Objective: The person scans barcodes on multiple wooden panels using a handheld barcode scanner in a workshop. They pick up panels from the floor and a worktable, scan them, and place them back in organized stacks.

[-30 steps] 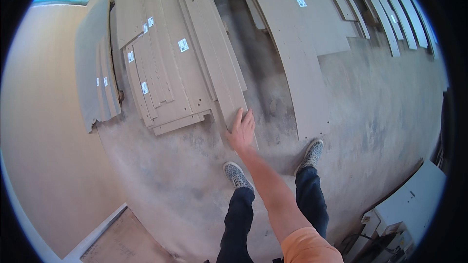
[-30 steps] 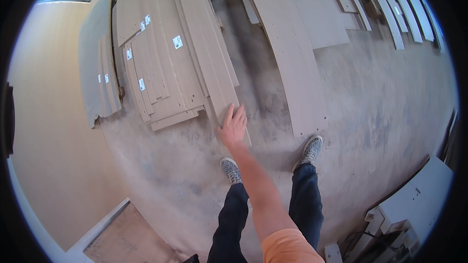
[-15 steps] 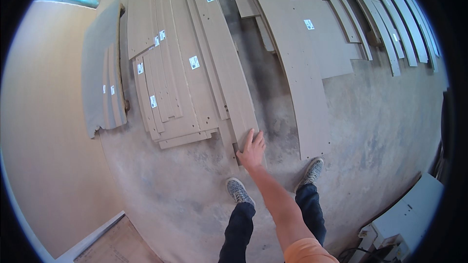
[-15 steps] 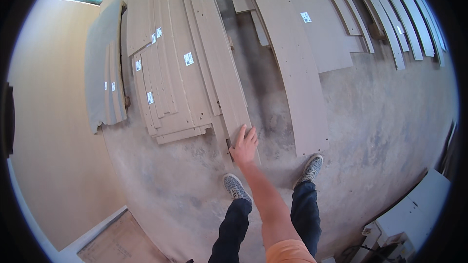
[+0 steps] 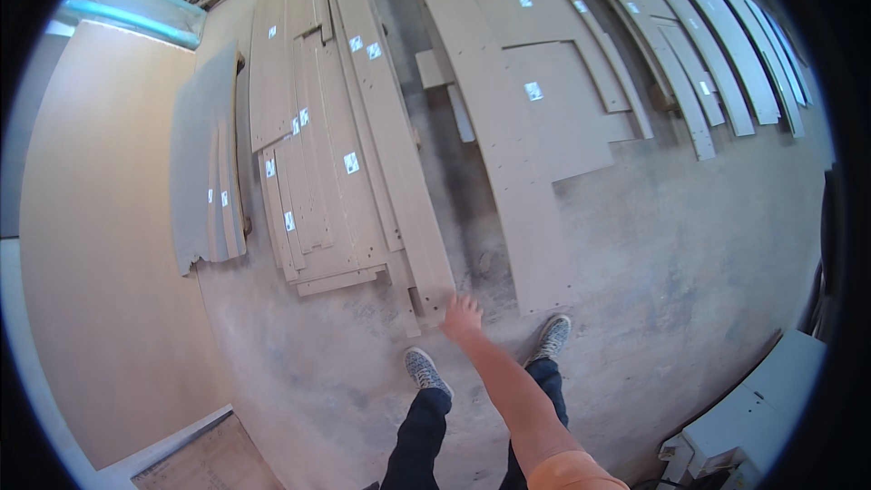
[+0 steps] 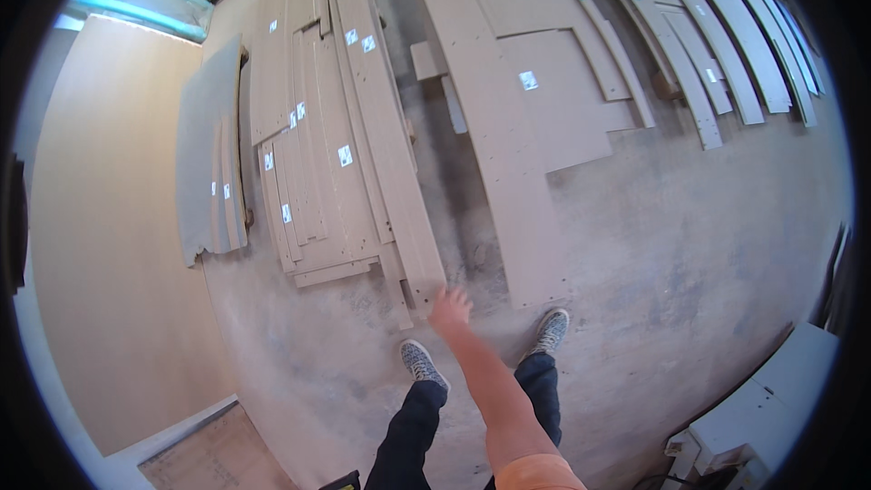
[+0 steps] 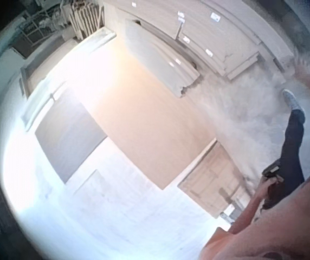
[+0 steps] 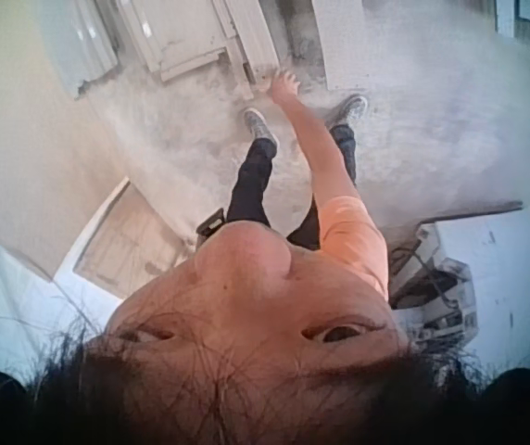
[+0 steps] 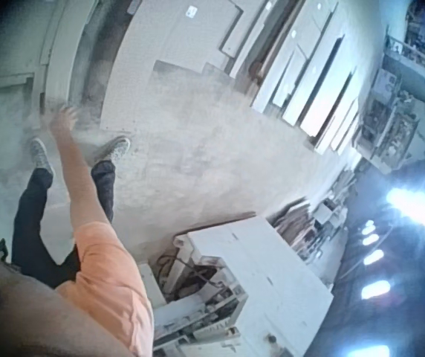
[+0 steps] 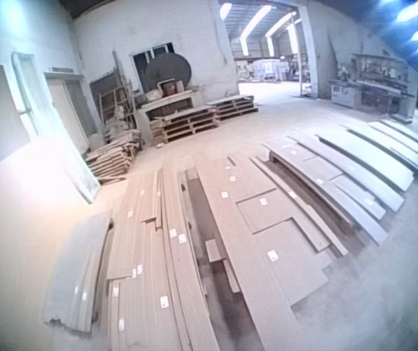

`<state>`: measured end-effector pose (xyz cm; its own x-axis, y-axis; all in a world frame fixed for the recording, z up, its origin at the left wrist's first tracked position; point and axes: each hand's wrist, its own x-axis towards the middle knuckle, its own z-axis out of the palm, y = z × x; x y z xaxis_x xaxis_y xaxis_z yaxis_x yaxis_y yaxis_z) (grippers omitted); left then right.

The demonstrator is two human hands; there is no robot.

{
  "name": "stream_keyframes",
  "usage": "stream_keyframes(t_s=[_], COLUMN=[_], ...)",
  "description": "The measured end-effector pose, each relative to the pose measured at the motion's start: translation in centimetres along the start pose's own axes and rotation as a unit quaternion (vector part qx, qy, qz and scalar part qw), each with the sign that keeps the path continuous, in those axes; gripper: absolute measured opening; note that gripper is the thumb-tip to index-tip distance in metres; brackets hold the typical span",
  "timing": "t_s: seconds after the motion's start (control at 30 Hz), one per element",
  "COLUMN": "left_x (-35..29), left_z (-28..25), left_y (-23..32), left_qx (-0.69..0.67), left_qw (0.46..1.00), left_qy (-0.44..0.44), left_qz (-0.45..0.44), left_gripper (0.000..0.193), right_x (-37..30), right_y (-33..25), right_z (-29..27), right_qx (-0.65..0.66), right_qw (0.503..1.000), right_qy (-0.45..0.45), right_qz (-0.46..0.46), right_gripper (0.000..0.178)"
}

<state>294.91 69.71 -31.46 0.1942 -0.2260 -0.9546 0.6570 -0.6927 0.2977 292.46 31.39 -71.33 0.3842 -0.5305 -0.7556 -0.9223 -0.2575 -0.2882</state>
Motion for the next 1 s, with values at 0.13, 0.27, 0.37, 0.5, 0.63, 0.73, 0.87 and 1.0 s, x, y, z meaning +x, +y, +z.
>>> stream_keyframes(t_s=[0.13, 0.27, 0.37, 0.5, 0.63, 0.73, 0.87, 1.0], left_x=[-1.5, -3.9, -6.0, -9.8, -14.6, -17.6, -20.1, -21.9], left_z=[6.9, 18.1, 29.4, 46.5, 61.9, 73.7, 89.3, 104.9], left_y=[4.1, 11.3, 15.2, 16.5, 15.9, 14.8, 11.4, 8.6], left_qx=[0.059, 0.156, 0.232, 0.312, 0.406, 0.435, 0.423, 0.458], left_qw=[0.996, 0.978, 0.943, 0.847, 0.752, 0.676, 0.591, 0.536], left_qy=[-0.064, -0.106, -0.174, -0.317, -0.438, -0.525, -0.605, -0.643], left_qz=[0.038, 0.088, 0.162, 0.292, 0.280, 0.279, 0.326, 0.300], left_gripper=[0.055, 0.048, 0.039, 0.033, 0.022, 0.018, 0.023, 0.027], right_x=[-11.8, -24.3, -31.9, -39.0, -46.2, -48.5, -50.3, -55.5], right_y=[10.8, 23.2, 33.8, 47.6, 59.6, 66.8, 74.4, 79.4], right_z=[0.0, -3.3, -8.1, -16.9, -24.7, -27.0, -24.6, -20.7], right_qx=[0.098, 0.139, 0.179, 0.217, 0.350, 0.874, 0.817, 0.775], right_qw=[0.989, 0.982, 0.982, 0.950, 0.859, 0.396, 0.472, 0.493], right_qy=[-0.112, -0.093, 0.039, 0.194, 0.328, 0.279, 0.261, 0.206], right_qz=[0.015, 0.087, 0.053, 0.113, 0.177, 0.041, 0.203, 0.339], right_gripper=[0.074, 0.077, 0.065, 0.052, 0.036, 0.025, 0.022, 0.019])
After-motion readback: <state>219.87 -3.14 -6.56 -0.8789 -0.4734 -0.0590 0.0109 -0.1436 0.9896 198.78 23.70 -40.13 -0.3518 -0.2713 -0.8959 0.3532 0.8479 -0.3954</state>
